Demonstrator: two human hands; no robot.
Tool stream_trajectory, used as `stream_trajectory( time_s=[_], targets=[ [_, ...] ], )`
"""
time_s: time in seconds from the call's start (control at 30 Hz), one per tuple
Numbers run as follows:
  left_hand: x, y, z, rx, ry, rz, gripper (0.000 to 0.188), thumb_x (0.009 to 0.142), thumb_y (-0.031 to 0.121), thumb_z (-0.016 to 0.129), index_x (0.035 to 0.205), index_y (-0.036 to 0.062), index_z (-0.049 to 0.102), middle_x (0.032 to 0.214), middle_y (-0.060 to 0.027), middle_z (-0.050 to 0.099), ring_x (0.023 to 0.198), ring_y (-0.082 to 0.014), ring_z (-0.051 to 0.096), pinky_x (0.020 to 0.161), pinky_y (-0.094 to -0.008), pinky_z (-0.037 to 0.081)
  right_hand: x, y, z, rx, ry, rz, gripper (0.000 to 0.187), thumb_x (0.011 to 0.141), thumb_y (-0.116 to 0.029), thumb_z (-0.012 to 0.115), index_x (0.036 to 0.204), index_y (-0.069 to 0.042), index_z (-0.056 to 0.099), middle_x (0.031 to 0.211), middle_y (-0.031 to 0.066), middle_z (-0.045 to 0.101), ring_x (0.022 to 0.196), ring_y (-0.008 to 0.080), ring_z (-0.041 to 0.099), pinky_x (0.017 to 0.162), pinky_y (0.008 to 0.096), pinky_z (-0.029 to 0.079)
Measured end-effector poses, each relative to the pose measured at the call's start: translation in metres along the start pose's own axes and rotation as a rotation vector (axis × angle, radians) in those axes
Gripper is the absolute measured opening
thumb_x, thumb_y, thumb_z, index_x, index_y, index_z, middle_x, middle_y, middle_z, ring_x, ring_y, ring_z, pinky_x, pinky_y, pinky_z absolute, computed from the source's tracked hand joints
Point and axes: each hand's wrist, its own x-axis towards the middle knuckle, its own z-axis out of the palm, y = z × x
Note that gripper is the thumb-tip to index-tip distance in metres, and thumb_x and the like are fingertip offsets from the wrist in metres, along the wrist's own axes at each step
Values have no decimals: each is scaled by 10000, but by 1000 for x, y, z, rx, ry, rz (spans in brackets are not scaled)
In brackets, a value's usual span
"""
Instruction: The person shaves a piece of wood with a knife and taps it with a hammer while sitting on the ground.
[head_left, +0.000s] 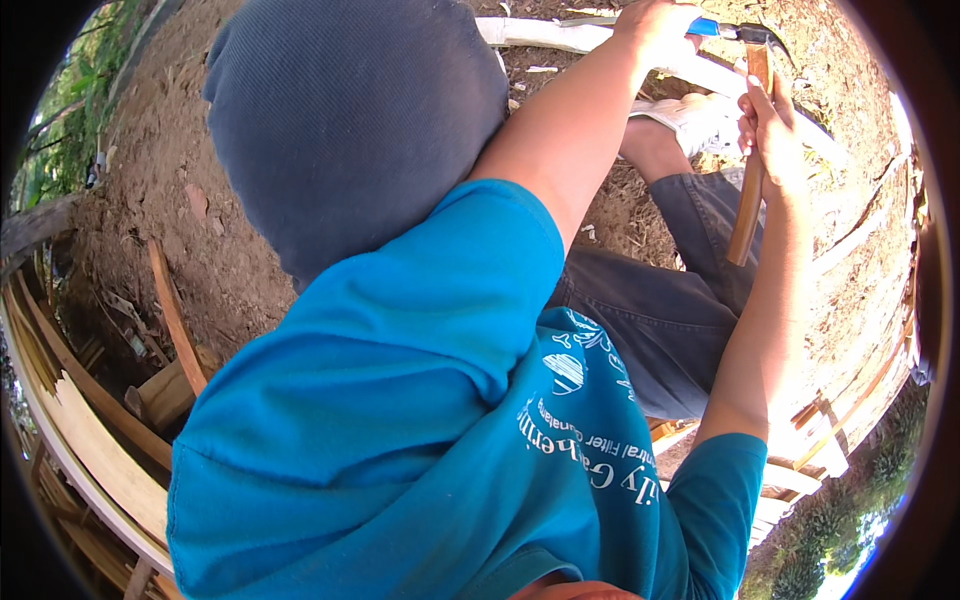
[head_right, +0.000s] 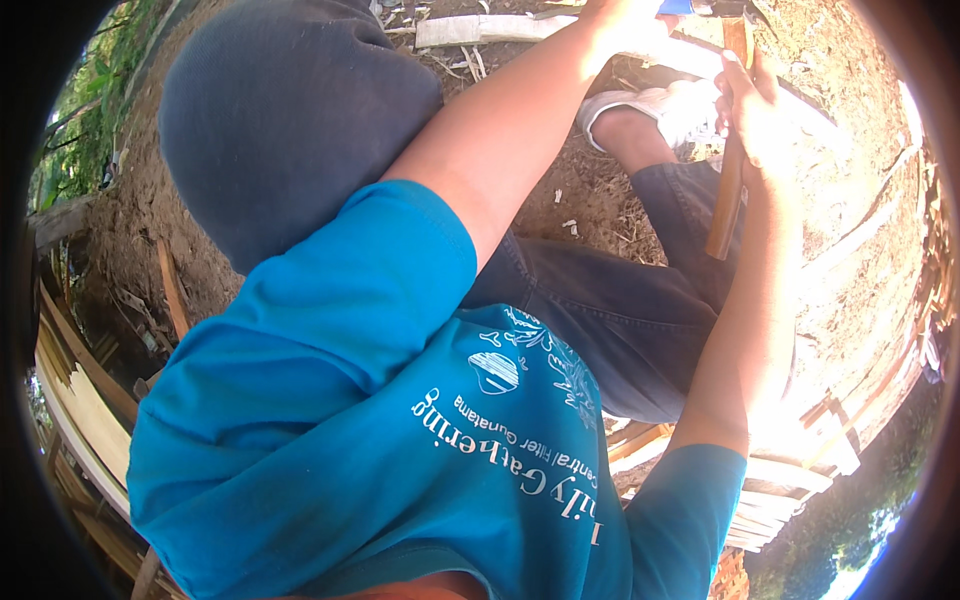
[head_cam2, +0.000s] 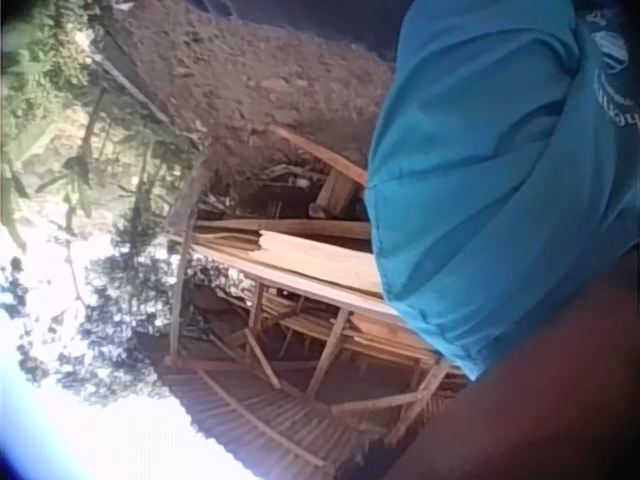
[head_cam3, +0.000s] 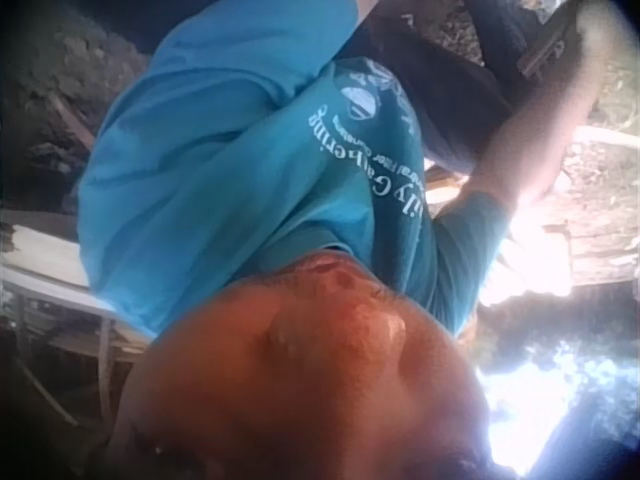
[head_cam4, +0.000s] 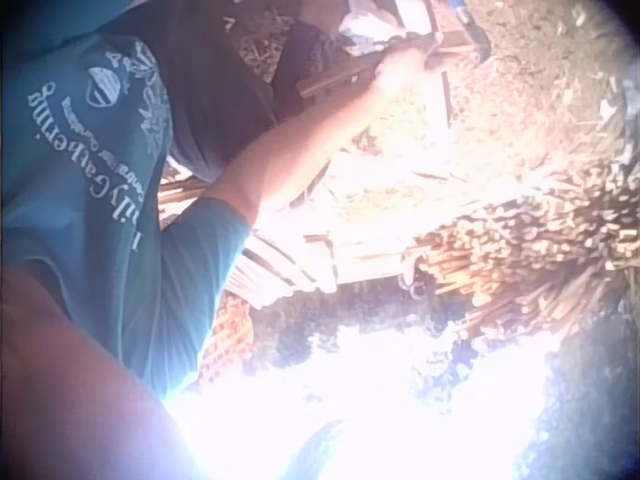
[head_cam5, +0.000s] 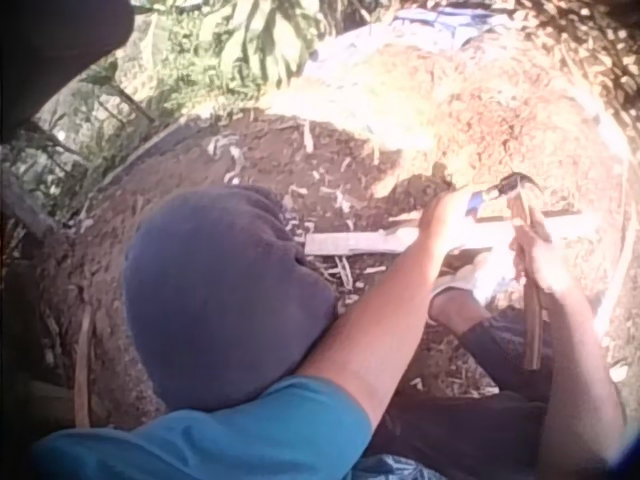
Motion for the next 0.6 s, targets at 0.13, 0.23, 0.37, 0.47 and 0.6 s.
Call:
stream_trajectory(
  time_s=[0.13, 0.23, 0.37, 0.47, 0.6],
  targets=[
    [1, -16, 13, -51, 151, 181, 430, 832, 223, 730, 1259, 207, 681, 883, -119, 723, 817, -312, 689, 735, -418, 538, 7, 2, 0, 93, 51, -29, 288, 1035, -270, 592, 1247, -87, 528, 834, -18, 531, 605, 50, 455, 551, 232, 408],
    [4, 2, 3, -55, -64, -120, 420, 835, 185, 706, 1254, 210, 686, 891, -127, 726, 817, -314, 691, 732, -422, 535, 3, 2, -1, 14, 15, -12, 264, 1037, -269, 587, 1228, -94, 539, 829, -21, 532, 601, 47, 450, 545, 232, 403],
    [-4, 0, 0, 67, -19, -34, 365, 842, 175, 682, 1206, 195, 702, 883, -142, 722, 815, -318, 692, 728, -422, 534, 4, -1, -1, 36, 6, -27, 272, 1042, -260, 575, 1245, -87, 524, 835, -10, 538, 603, 52, 450, 548, 235, 410],
    [3, -7, 3, 17, -35, -75, 328, 843, 184, 676, 1169, 178, 710, 882, -153, 721, 814, -324, 691, 725, -427, 532, 8, 3, 5, -7, -36, 14, 270, 1043, -242, 572, 1247, -74, 517, 816, -14, 530, 594, 51, 442, 536, 233, 404],
    [1, -3, 2, 43, -38, -90, 299, 839, 180, 671, 1134, 156, 714, 900, -166, 724, 824, -330, 693, 727, -437, 531, 11, 2, 0, 119, 45, -33, 317, 1043, -233, 569, 1290, -58, 475, 818, -6, 521, 596, 64, 449, 544, 244, 415]
  ],
)
